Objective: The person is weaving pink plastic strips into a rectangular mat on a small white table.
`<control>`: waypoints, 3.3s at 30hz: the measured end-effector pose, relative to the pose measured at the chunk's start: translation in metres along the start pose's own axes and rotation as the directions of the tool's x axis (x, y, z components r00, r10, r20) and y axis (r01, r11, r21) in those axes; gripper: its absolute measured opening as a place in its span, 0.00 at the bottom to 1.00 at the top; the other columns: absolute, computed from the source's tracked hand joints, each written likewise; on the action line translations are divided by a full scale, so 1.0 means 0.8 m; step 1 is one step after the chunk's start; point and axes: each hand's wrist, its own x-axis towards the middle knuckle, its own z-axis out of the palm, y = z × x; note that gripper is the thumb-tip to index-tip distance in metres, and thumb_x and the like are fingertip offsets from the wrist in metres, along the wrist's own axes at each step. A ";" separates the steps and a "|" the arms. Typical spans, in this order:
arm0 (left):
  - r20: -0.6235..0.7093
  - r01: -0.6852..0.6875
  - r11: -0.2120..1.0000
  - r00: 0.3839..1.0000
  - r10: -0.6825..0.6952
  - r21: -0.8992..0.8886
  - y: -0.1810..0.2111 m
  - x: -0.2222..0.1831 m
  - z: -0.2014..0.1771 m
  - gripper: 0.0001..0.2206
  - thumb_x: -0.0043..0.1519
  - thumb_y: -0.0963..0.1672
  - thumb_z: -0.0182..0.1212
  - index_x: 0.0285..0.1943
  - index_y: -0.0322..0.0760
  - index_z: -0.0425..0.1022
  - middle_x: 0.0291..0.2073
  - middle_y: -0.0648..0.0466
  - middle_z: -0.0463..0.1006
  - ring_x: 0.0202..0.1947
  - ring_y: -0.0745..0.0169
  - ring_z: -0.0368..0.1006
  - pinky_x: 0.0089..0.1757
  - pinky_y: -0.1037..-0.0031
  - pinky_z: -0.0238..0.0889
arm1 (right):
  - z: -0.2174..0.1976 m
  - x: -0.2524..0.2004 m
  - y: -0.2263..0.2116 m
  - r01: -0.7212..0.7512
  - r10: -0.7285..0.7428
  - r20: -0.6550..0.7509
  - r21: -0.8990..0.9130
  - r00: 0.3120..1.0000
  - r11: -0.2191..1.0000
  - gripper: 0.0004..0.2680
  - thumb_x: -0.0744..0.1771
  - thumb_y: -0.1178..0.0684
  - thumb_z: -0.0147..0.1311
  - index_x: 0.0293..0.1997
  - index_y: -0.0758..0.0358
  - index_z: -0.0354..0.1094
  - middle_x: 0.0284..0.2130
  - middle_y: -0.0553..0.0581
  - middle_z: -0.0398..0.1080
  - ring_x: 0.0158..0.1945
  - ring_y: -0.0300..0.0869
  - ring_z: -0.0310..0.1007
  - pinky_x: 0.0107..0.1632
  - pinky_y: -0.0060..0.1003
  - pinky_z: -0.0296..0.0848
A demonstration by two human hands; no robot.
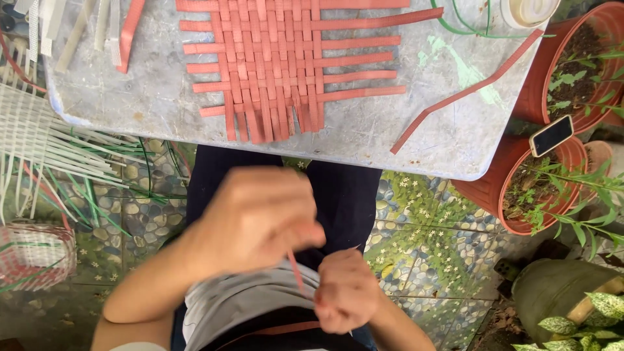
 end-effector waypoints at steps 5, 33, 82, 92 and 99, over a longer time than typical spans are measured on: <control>0.062 0.035 0.853 0.995 -0.079 0.521 -0.089 0.041 -0.046 0.16 0.71 0.46 0.53 0.30 0.34 0.66 0.24 0.54 0.64 0.24 0.62 0.62 0.23 0.72 0.57 | -0.013 -0.021 0.019 -0.109 0.072 -0.245 -0.141 0.967 0.984 0.15 0.70 0.54 0.40 0.20 0.63 0.55 0.11 0.49 0.48 0.11 0.36 0.45 0.16 0.31 0.45; 0.252 -0.261 0.340 0.965 0.072 0.903 -0.201 0.063 -0.035 0.15 0.65 0.56 0.59 0.46 0.48 0.72 0.35 0.58 0.68 0.34 0.66 0.64 0.38 0.77 0.61 | -0.014 0.049 0.054 -0.412 0.499 -0.499 0.282 0.708 0.867 0.08 0.71 0.50 0.43 0.36 0.60 0.60 0.19 0.52 0.58 0.19 0.37 0.54 0.22 0.28 0.57; 0.265 -0.315 0.556 0.949 0.170 0.769 -0.201 0.061 -0.043 0.08 0.63 0.41 0.65 0.49 0.44 0.75 0.36 0.57 0.69 0.32 0.65 0.67 0.36 0.74 0.63 | -0.069 0.079 0.085 -0.824 0.790 -0.255 -0.061 0.558 0.563 0.13 0.69 0.54 0.43 0.60 0.63 0.63 0.19 0.49 0.61 0.21 0.30 0.51 0.27 0.25 0.51; 0.345 -0.366 0.640 0.924 0.164 0.675 -0.200 0.063 -0.042 0.09 0.59 0.39 0.67 0.48 0.41 0.79 0.38 0.56 0.67 0.36 0.63 0.65 0.32 0.75 0.68 | -0.070 0.094 0.085 -0.809 0.776 -0.237 -0.230 0.585 0.540 0.14 0.69 0.60 0.39 0.63 0.61 0.50 0.18 0.48 0.57 0.23 0.35 0.54 0.31 0.30 0.57; 0.343 -0.359 0.620 0.927 0.151 0.698 -0.197 0.066 -0.043 0.09 0.59 0.39 0.67 0.48 0.41 0.80 0.40 0.56 0.68 0.37 0.62 0.66 0.33 0.75 0.68 | -0.072 0.093 0.083 -0.785 0.761 -0.229 -0.323 0.606 0.528 0.14 0.69 0.60 0.39 0.63 0.60 0.51 0.21 0.51 0.61 0.24 0.39 0.59 0.33 0.32 0.60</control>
